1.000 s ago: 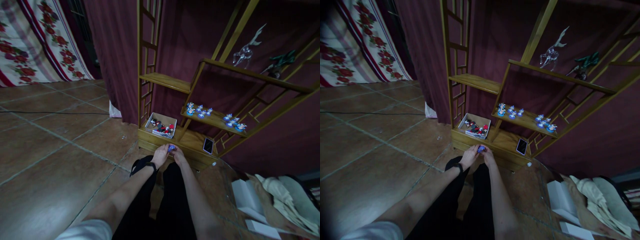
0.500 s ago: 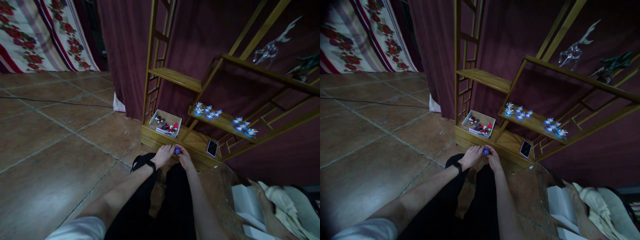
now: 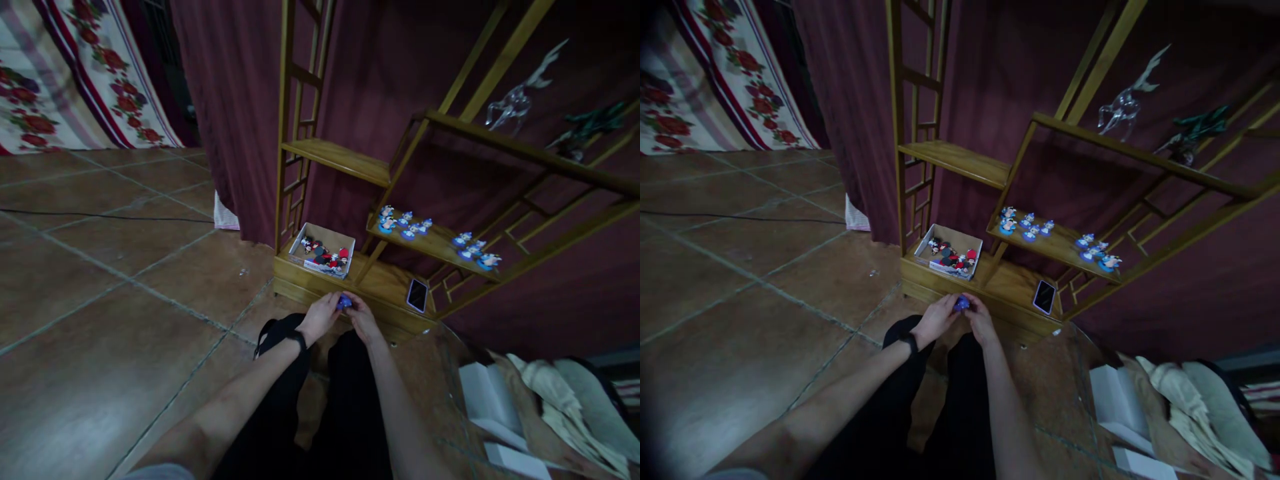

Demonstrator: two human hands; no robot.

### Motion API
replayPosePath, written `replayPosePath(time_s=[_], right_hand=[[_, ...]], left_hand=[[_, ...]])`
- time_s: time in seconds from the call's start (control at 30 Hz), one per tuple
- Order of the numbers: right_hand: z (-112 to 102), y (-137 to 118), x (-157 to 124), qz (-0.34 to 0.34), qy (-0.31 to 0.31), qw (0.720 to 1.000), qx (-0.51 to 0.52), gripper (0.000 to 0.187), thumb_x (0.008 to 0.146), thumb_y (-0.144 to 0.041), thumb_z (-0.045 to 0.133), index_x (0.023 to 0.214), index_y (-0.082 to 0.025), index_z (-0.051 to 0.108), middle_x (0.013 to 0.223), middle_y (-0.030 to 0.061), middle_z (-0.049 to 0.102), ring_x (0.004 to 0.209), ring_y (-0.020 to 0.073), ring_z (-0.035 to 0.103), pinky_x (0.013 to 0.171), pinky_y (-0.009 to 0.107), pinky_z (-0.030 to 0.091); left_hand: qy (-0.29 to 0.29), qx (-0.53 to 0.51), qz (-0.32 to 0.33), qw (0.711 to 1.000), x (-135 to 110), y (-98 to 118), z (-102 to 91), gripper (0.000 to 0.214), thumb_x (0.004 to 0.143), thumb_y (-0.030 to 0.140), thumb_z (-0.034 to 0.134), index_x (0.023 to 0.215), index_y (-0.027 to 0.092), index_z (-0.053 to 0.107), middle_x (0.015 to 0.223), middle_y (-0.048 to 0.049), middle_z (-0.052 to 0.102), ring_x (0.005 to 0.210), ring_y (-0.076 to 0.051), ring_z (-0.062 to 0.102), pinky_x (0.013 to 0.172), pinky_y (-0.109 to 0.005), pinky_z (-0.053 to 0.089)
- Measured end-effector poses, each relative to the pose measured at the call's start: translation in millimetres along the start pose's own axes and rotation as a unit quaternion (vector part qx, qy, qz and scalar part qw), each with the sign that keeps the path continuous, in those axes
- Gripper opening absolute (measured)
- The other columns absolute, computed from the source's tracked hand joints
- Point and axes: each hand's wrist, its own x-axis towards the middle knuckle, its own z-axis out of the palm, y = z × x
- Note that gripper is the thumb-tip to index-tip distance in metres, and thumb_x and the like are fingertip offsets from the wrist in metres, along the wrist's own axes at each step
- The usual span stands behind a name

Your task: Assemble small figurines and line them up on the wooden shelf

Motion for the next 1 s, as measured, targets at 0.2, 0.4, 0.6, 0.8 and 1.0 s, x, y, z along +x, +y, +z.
replayPosePath(time_s=[0.2,0.4,0.6,0.8,1.0], right_hand=[[9,-6,1,0.029,0.008,0.999,0.034,0.043,0.052,-0.02,0.073,0.094,-0.022,0.064,0.099,0.0028,0.066,0.093,0.0199,0.059,0.09,0.037,0.041],[11,-9,2,0.038,-0.004,0.999,0.031,0.042,0.053,-0.031,0.075,0.092,-0.018,0.064,0.094,0.0052,0.067,0.088,0.0208,0.061,0.085,0.038,0.043],[13,-9,5,0.009,-0.017,1.0,-0.021,0.036,0.056,-0.033,0.073,0.089,-0.019,0.066,0.089,0.0028,0.067,0.087,0.0204,0.061,0.085,0.036,0.042],[12,2,11,-0.016,0.026,0.995,-0.095,0.031,0.058,-0.029,0.069,0.087,-0.019,0.064,0.086,0.0016,0.066,0.086,0.02,0.059,0.085,0.035,0.042],[10,9,15,-0.04,0.074,0.988,-0.127,0.025,0.058,-0.025,0.067,0.082,-0.023,0.06,0.082,0.0,0.064,0.081,0.0201,0.059,0.079,0.034,0.045]], left_hand=[[0.007,-0.261,-0.128,0.957,15,-23,10.6,0.034,0.066,0.02,0.065,0.099,0.016,0.059,0.089,-0.0073,0.067,0.084,-0.021,0.061,0.077,-0.032,0.046],[-0.073,-0.455,-0.198,0.865,26,-32,8.4,0.04,0.055,0.032,0.073,0.088,0.011,0.064,0.075,-0.0065,0.067,0.065,-0.016,0.059,0.062,-0.027,0.044],[-0.046,-0.473,-0.231,0.849,28,-26,6.6,0.037,0.047,0.029,0.076,0.078,0.012,0.066,0.068,-0.0051,0.066,0.061,-0.016,0.058,0.061,-0.027,0.044],[-0.061,-0.441,-0.234,0.865,31,-23,11.0,0.029,0.046,0.024,0.072,0.072,0.012,0.065,0.061,-0.0024,0.063,0.056,-0.014,0.055,0.056,-0.025,0.04],[-0.052,-0.467,-0.201,0.859,31,-22,20.8,0.03,0.045,0.026,0.074,0.07,0.013,0.064,0.062,-0.0021,0.062,0.056,-0.014,0.054,0.058,-0.026,0.042]])
